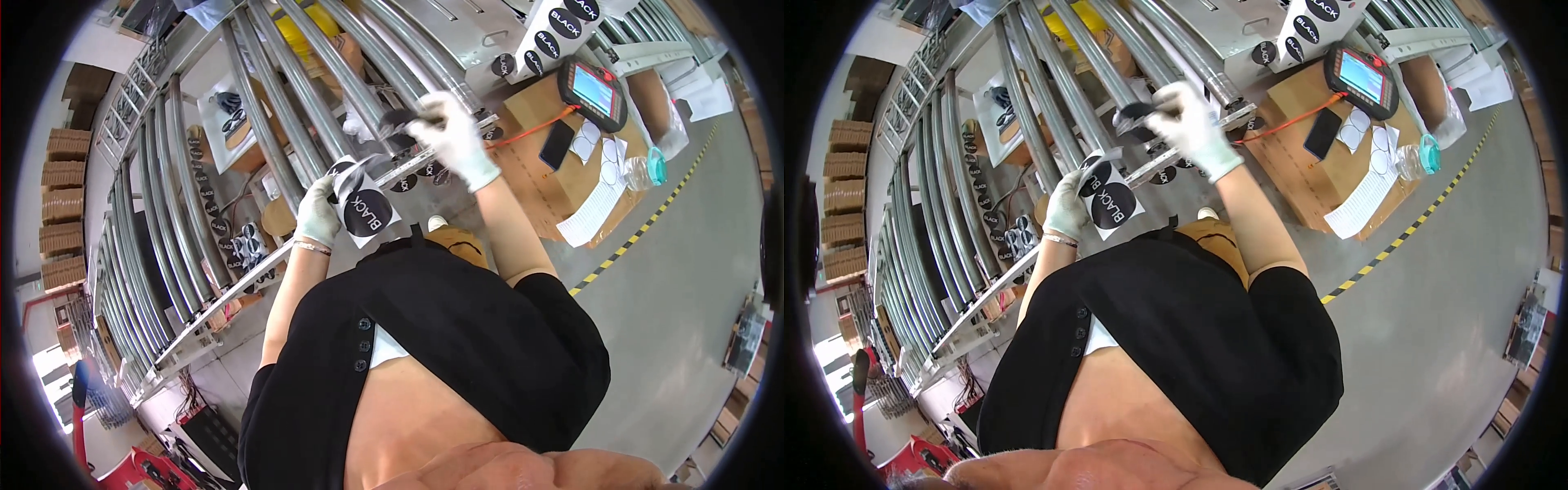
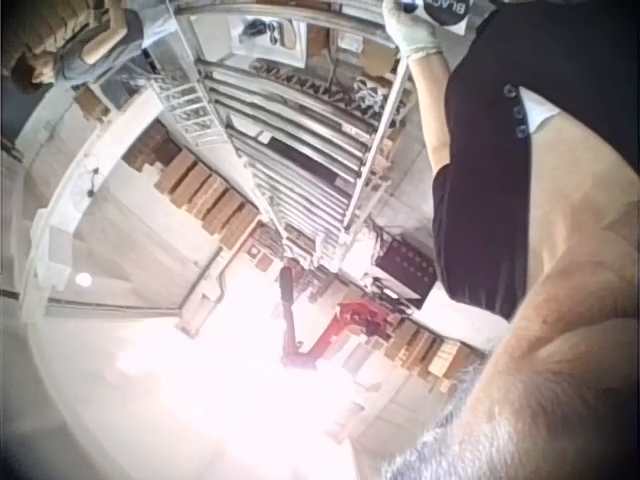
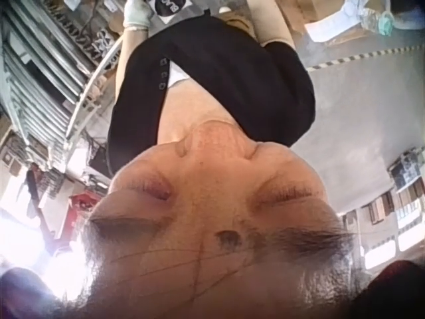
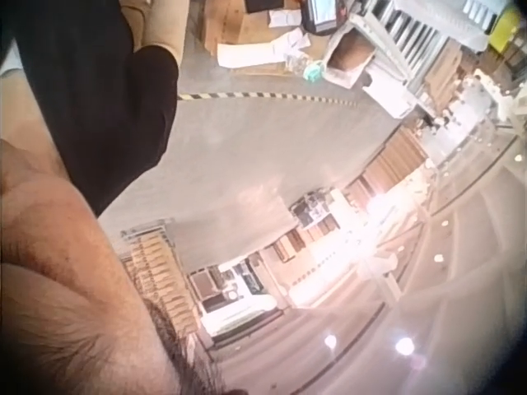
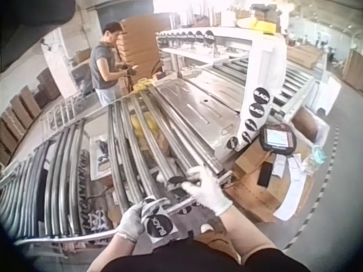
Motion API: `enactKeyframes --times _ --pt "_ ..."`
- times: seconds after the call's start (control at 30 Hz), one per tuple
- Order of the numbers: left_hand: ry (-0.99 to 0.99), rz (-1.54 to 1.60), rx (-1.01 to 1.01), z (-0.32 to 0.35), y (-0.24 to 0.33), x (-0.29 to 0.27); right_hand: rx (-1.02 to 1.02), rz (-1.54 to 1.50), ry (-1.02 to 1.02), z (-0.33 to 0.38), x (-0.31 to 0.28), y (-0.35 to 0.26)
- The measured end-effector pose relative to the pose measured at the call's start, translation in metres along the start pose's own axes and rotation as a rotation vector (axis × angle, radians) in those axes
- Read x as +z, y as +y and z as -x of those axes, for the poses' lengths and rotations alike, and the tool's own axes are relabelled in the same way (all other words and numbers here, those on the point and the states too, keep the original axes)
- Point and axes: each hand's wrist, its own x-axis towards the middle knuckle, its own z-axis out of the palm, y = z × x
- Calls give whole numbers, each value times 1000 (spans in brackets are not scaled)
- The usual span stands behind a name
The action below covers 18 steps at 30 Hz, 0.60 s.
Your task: Packing and labeling treadmill components and sealing boxes on a conveyor belt.
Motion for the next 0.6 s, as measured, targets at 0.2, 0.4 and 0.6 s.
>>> enactKeyframes --times 0.2,0.4,0.6 --pt "207 -70 -3 -7 -1 -12 327 557 475 -30 -122 152" --pt "51 -38 20 -7 -7 -14 560 687 451 -41 -123 192" --pt "5 -23 136 11 2 14 199 1339 466 -41 -98 142"
